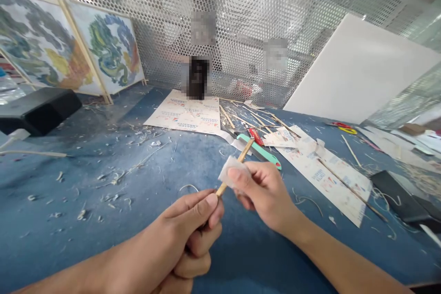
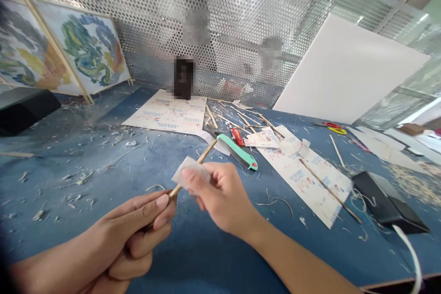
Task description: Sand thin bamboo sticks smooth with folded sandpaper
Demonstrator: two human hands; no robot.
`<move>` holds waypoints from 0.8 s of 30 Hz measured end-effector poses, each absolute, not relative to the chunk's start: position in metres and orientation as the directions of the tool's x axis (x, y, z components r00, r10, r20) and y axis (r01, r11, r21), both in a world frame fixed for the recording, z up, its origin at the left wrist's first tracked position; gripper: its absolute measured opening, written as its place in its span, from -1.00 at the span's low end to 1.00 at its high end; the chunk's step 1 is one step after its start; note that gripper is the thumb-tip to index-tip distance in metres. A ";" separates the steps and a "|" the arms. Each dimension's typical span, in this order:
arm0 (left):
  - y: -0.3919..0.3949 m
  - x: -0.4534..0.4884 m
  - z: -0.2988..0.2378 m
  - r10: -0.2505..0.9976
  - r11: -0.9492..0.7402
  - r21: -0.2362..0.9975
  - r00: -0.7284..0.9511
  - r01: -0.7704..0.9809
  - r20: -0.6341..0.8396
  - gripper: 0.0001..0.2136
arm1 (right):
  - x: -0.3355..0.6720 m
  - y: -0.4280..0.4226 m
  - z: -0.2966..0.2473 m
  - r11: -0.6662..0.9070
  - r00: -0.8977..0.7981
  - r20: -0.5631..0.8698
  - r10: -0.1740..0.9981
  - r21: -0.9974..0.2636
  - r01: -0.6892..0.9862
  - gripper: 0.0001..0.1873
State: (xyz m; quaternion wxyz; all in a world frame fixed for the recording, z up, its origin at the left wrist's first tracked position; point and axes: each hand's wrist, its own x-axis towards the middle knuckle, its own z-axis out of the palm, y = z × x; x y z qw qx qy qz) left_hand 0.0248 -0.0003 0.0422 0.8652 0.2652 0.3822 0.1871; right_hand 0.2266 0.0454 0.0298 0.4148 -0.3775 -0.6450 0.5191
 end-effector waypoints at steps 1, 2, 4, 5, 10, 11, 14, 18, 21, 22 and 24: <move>-0.001 0.025 0.042 0.518 0.788 0.605 0.654 -0.113 -0.552 -0.64 | 0.229 0.049 0.030 0.208 -0.291 0.188 0.938 -0.977 0.040 -0.46; -0.001 0.025 0.042 0.507 0.789 0.605 0.671 -0.109 -0.540 -0.63 | 0.232 0.052 0.029 0.246 -0.190 0.237 0.953 -0.969 0.023 -0.47; -0.002 0.025 0.041 0.497 0.788 0.606 0.694 -0.108 -0.522 -0.63 | 0.237 0.057 0.029 0.297 -0.028 0.297 0.954 -0.955 -0.003 -0.48; -0.002 0.024 0.041 0.498 0.787 0.606 0.698 -0.114 -0.515 -0.63 | 0.237 0.057 0.028 0.298 -0.012 0.299 0.954 -0.954 -0.005 -0.48; -0.001 0.022 0.042 0.509 0.794 0.594 0.675 -0.129 -0.534 -0.64 | 0.225 0.040 0.026 0.188 -0.372 0.147 0.917 -0.979 0.077 -0.45; -0.001 0.022 0.042 0.512 0.793 0.595 0.672 -0.130 -0.535 -0.64 | 0.224 0.039 0.027 0.187 -0.403 0.138 0.905 -0.979 0.084 -0.45; -0.002 0.023 0.041 0.512 0.783 0.608 0.689 -0.131 -0.512 -0.64 | 0.229 0.049 0.027 0.238 -0.243 0.220 0.945 -0.970 0.050 -0.45; -0.004 0.024 0.041 0.508 0.779 0.612 0.712 -0.139 -0.485 -0.64 | 0.235 0.057 0.027 0.272 -0.036 0.272 0.962 -0.962 0.007 -0.48; -0.003 0.022 0.043 0.521 0.779 0.614 0.678 -0.129 -0.518 -0.64 | 0.225 0.041 0.027 0.174 -0.292 0.153 0.944 -0.983 0.049 -0.46; -0.003 0.021 0.044 0.523 0.776 0.619 0.670 -0.118 -0.528 -0.63 | 0.222 0.036 0.027 0.153 -0.373 0.118 0.920 -0.986 0.065 -0.45; -0.002 0.020 0.045 0.527 0.768 0.632 0.664 -0.104 -0.530 -0.63 | 0.218 0.031 0.027 0.157 -0.428 0.110 0.897 -0.985 0.077 -0.44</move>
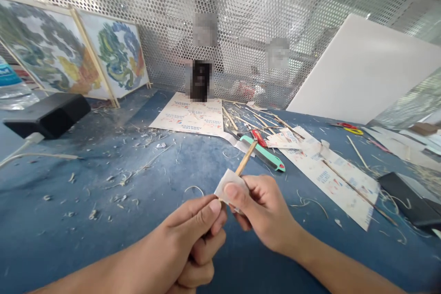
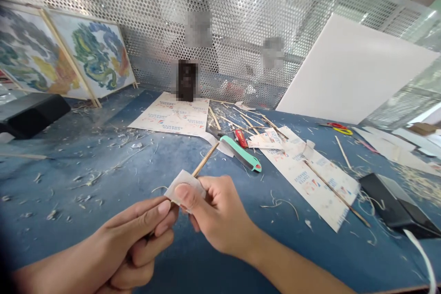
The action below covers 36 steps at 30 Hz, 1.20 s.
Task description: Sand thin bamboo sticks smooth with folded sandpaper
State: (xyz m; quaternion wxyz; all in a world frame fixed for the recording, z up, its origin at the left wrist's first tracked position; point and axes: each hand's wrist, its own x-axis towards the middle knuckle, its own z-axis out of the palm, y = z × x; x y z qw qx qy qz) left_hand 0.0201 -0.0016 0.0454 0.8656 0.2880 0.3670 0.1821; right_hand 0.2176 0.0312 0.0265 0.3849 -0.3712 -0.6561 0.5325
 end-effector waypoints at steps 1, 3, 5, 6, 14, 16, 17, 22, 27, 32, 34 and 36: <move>-0.002 0.020 0.046 0.527 0.761 0.641 0.671 -0.101 -0.521 -0.63 | 0.218 0.033 0.026 0.178 -0.386 0.140 0.912 -0.982 0.065 -0.44; -0.003 0.021 0.045 0.520 0.752 0.653 0.690 -0.090 -0.504 -0.63 | 0.224 0.043 0.024 0.237 -0.192 0.229 0.954 -0.971 0.020 -0.45; -0.006 0.023 0.042 0.522 0.748 0.660 0.680 -0.075 -0.515 -0.63 | 0.232 0.056 0.022 0.282 0.009 0.282 0.959 -0.959 -0.029 -0.48; -0.007 0.024 0.039 0.541 0.745 0.662 0.656 -0.082 -0.527 -0.65 | 0.234 0.060 0.020 0.288 0.040 0.286 0.957 -0.956 -0.046 -0.49; -0.005 0.025 0.035 0.799 0.508 0.852 0.436 -0.123 -0.414 -0.72 | 0.228 0.055 0.019 0.247 -0.322 0.225 0.920 -0.968 0.031 -0.48; -0.003 0.025 0.041 0.788 0.550 0.819 0.429 -0.166 -0.442 -0.75 | 0.232 0.059 0.020 0.258 -0.264 0.240 0.934 -0.966 0.034 -0.49; -0.002 0.025 0.045 0.769 0.577 0.798 0.445 -0.174 -0.459 -0.77 | 0.235 0.061 0.021 0.264 -0.235 0.250 0.939 -0.964 0.031 -0.49; -0.005 0.020 0.052 0.662 0.658 0.742 0.569 -0.131 -0.488 -0.81 | 0.245 0.070 0.025 0.319 -0.128 0.314 0.941 -0.948 0.017 -0.52; -0.004 0.021 0.046 0.693 0.621 0.763 0.580 -0.179 -0.428 -0.82 | 0.238 0.055 0.030 0.285 -0.226 0.265 0.937 -0.957 0.060 -0.46; -0.003 0.024 0.042 0.718 0.566 0.806 0.584 -0.171 -0.380 -0.81 | 0.239 0.053 0.033 0.236 -0.425 0.164 0.890 -0.964 0.121 -0.43; -0.004 0.024 0.042 0.704 0.565 0.815 0.590 -0.127 -0.396 -0.80 | 0.245 0.061 0.033 0.300 -0.254 0.273 0.928 -0.952 0.070 -0.43; -0.004 0.026 0.042 0.696 0.560 0.823 0.593 -0.096 -0.404 -0.78 | 0.249 0.066 0.034 0.352 -0.077 0.349 0.934 -0.936 0.028 -0.43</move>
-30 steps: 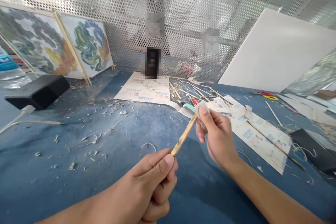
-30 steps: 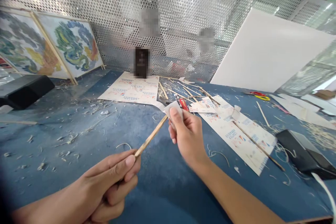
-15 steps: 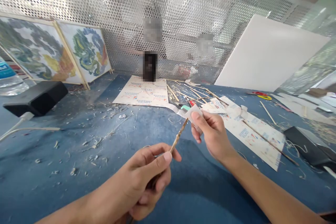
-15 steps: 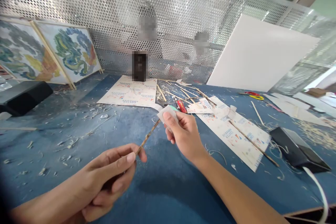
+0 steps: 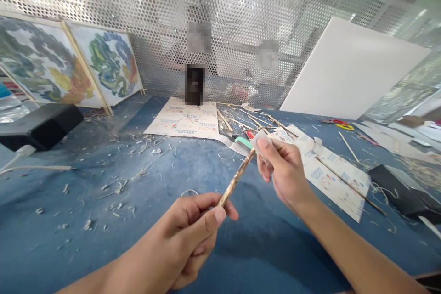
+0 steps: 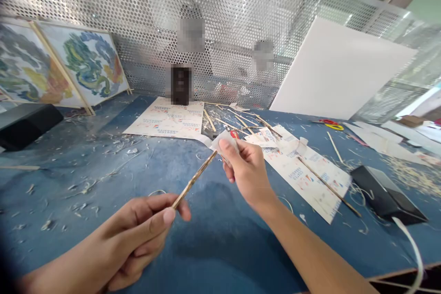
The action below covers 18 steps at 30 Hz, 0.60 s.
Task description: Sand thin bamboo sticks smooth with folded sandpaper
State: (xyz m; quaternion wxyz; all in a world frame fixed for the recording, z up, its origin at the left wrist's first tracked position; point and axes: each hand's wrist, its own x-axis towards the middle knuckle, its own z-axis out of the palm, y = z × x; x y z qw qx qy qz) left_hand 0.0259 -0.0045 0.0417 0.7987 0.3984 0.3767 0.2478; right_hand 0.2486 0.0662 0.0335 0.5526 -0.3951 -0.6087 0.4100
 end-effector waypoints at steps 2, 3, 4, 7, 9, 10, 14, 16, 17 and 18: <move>-0.005 0.027 0.040 0.708 0.549 0.830 0.580 -0.096 -0.402 -0.78 | 0.246 0.064 0.032 0.336 -0.075 0.332 0.940 -0.941 0.034 -0.43; -0.004 0.028 0.039 0.720 0.540 0.835 0.573 -0.109 -0.391 -0.78 | 0.244 0.060 0.032 0.301 -0.145 0.292 0.945 -0.952 0.049 -0.43; -0.004 0.028 0.038 0.733 0.527 0.841 0.567 -0.123 -0.376 -0.78 | 0.240 0.056 0.030 0.258 -0.240 0.236 0.942 -0.964 0.067 -0.43; -0.002 0.027 0.035 0.752 0.503 0.852 0.560 -0.148 -0.347 -0.77 | 0.232 0.050 0.027 0.182 -0.452 0.109 0.885 -0.976 0.121 -0.42; -0.002 0.026 0.033 0.752 0.513 0.847 0.550 -0.143 -0.362 -0.77 | 0.234 0.057 0.025 0.210 -0.372 0.162 0.914 -0.974 0.090 -0.41; -0.002 0.026 0.033 0.751 0.522 0.841 0.543 -0.140 -0.376 -0.77 | 0.236 0.062 0.025 0.234 -0.280 0.208 0.937 -0.970 0.061 -0.41; -0.003 0.025 0.031 0.739 0.541 0.833 0.537 -0.114 -0.407 -0.74 | 0.244 0.072 0.027 0.279 -0.098 0.278 0.956 -0.960 -0.001 -0.42; -0.003 0.025 0.030 0.749 0.525 0.844 0.528 -0.108 -0.399 -0.75 | 0.242 0.065 0.028 0.248 -0.297 0.222 0.929 -0.967 0.051 -0.44; -0.002 0.026 0.030 0.758 0.511 0.853 0.525 -0.109 -0.387 -0.75 | 0.239 0.061 0.029 0.229 -0.418 0.175 0.892 -0.970 0.082 -0.45; -0.002 0.026 0.031 0.767 0.495 0.862 0.524 -0.113 -0.371 -0.74 | 0.237 0.057 0.029 0.216 -0.514 0.131 0.848 -0.970 0.108 -0.47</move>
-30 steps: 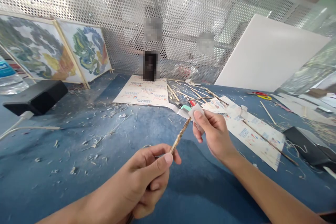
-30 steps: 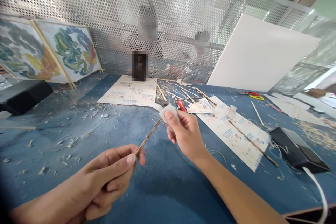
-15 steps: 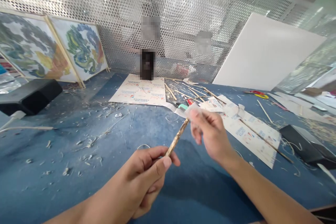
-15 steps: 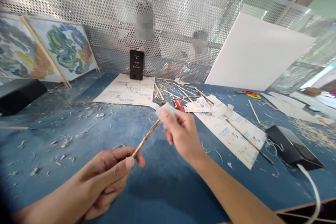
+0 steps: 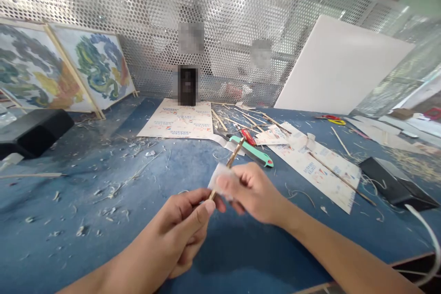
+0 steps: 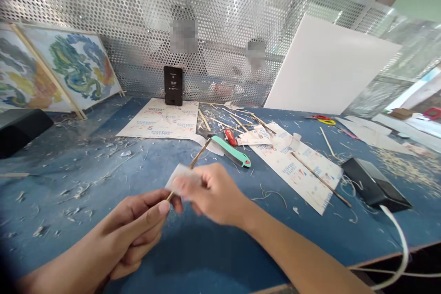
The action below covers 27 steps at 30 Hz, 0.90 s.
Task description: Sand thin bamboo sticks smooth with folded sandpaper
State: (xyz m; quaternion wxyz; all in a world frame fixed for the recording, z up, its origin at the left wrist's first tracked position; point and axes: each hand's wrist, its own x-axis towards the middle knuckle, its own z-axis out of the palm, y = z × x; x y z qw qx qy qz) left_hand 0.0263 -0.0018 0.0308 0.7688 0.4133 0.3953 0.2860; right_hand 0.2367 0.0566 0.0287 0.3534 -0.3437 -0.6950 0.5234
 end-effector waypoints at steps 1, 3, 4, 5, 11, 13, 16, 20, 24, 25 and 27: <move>-0.001 0.027 0.031 0.774 0.482 0.868 0.523 -0.119 -0.358 -0.73 | 0.235 0.054 0.028 0.210 -0.561 0.110 0.820 -0.971 0.116 -0.47; -0.001 0.029 0.033 0.776 0.479 0.870 0.518 -0.116 -0.359 -0.70 | 0.233 0.055 0.027 0.213 -0.497 0.145 0.855 -0.973 0.084 -0.46; -0.001 0.030 0.033 0.773 0.488 0.866 0.514 -0.107 -0.372 -0.70 | 0.234 0.059 0.027 0.230 -0.400 0.192 0.896 -0.972 0.050 -0.44; -0.001 0.031 0.034 0.769 0.498 0.862 0.508 -0.095 -0.388 -0.70 | 0.236 0.063 0.026 0.251 -0.294 0.235 0.926 -0.968 0.015 -0.43; -0.002 0.030 0.034 0.739 0.529 0.847 0.514 -0.044 -0.435 -0.65 | 0.243 0.076 0.027 0.228 -0.160 0.250 0.955 -0.963 -0.144 -0.43; 0.000 0.028 0.035 0.708 0.545 0.838 0.542 -0.014 -0.452 -0.65 | 0.243 0.074 0.031 0.212 -0.184 0.234 0.955 -0.969 -0.128 -0.47; 0.001 0.027 0.038 0.675 0.565 0.825 0.560 0.026 -0.480 -0.65 | 0.246 0.072 0.035 0.201 -0.191 0.213 0.958 -0.976 -0.080 -0.56; 0.001 0.030 0.045 0.688 0.560 0.828 0.547 0.019 -0.477 -0.63 | 0.252 0.076 0.038 0.172 -0.218 0.201 0.955 -0.975 -0.144 -0.58; 0.002 0.029 0.047 0.604 0.665 0.747 0.595 -0.011 -0.530 -0.66 | 0.261 0.083 0.044 0.237 -0.096 0.257 0.962 -0.954 -0.182 -0.63; 0.003 0.027 0.047 0.585 0.692 0.722 0.613 -0.034 -0.531 -0.66 | 0.263 0.084 0.046 0.258 -0.061 0.272 0.960 -0.950 -0.177 -0.63; 0.002 0.024 0.046 0.560 0.724 0.685 0.646 -0.078 -0.519 -0.66 | 0.268 0.086 0.050 0.295 -0.019 0.301 0.953 -0.944 -0.151 -0.63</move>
